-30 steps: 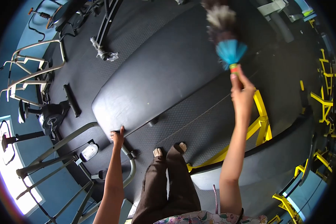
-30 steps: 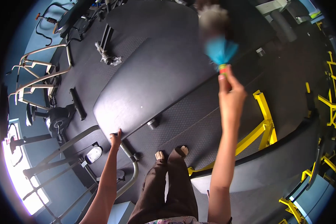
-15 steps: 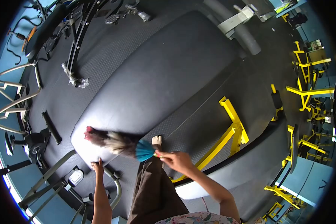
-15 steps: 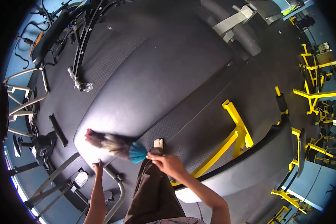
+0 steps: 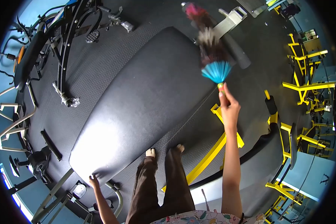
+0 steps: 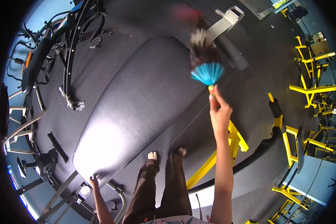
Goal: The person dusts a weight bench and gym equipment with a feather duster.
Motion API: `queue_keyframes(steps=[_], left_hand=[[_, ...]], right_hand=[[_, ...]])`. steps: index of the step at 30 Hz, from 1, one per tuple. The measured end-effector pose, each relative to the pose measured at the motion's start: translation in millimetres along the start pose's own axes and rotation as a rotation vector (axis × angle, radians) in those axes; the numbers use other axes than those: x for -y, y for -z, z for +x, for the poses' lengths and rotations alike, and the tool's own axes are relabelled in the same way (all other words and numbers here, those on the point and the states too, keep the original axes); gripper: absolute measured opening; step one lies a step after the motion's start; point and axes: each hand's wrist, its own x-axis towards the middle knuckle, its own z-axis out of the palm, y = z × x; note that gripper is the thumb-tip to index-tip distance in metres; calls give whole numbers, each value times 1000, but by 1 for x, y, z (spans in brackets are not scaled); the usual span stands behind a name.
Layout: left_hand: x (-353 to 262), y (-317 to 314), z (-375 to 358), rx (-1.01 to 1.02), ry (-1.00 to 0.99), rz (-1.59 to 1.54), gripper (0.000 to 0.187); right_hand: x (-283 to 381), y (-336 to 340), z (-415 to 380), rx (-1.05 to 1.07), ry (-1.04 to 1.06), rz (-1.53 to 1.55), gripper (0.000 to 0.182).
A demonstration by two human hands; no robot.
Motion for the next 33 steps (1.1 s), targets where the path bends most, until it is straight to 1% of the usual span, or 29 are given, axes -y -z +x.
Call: queue_keyframes(steps=[1,2,3,4,5,6,7,9,10,11,12,13,14,15,16,17,18,20,21,22,24,25,26,27,28,29,30,32,33], left_hand=[[-46,0,-26,-105,-61,-132,47],[-84,-1,-37,63,-84,-473,45],[-149,6,-72,-48,-117,-667,46],[-207,18,-94,-315,-401,-365,53],[-259,33,-130,-88,-315,-543,57],[-296,28,-147,-64,-410,-586,61],[-345,32,-173,-152,-521,-519,63],[-437,55,-232,-142,-648,-551,69],[-478,67,-256,-101,-694,-602,72],[-514,68,-275,-95,-730,-592,73],[-547,60,-289,-95,-754,-659,75],[-581,59,-306,-58,-683,-646,71],[-607,48,-315,-192,-599,-487,75],[-628,48,-319,-259,-472,-414,75],[-643,48,-325,-322,-348,-339,75],[-647,46,-328,-373,-305,-368,74],[-647,46,-329,-372,-310,-395,71],[-647,44,-330,-390,-313,-353,68],[-647,42,-330,-412,-326,-330,67],[-649,44,-332,-413,-319,-363,65],[-649,40,-331,-430,-321,-362,64],[-649,38,-330,-450,-328,-376,63],[-650,39,-331,-462,-329,-372,62],[-650,38,-331,-465,-325,-368,61],[-650,37,-331,-468,-322,-363,60],[-650,36,-330,-482,-331,-369,59],[-650,35,-330,-493,-341,-370,59],[-651,36,-330,-498,-340,-368,59],[-651,36,-331,-499,-340,-366,59]], right_hand=[[-2,1,-4,1,70,34,32],[-4,5,-8,4,143,69,32],[-7,14,-12,86,138,94,32],[-10,24,-16,169,131,121,32],[-15,35,-17,222,142,118,33],[-21,46,-14,277,156,116,33],[-27,60,-7,318,173,85,32],[-48,85,18,374,132,98,32],[-64,96,35,398,119,108,31],[-80,106,53,409,153,140,31],[-95,114,71,412,150,147,31],[-103,126,88,427,132,100,31],[-109,139,104,443,116,49,31],[-119,153,122,473,138,-16,31],[-124,166,139,477,185,-113,30],[-134,179,154,457,219,-136,30],[-145,191,168,435,254,-156,30],[-154,207,190,332,168,-104,31],[-153,219,200,387,87,-168,31],[-156,217,202,388,86,-166,31],[-154,201,190,316,123,0,31],[-142,197,177,378,-4,23,31],[-135,193,163,436,-23,-13,31],[-156,183,145,480,97,21,31],[-155,181,134,571,77,48,31],[-143,181,131,654,92,2,33],[-143,175,124,556,77,167,33],[-150,189,136,533,115,-44,34],[-148,199,145,529,-10,-45,33]])
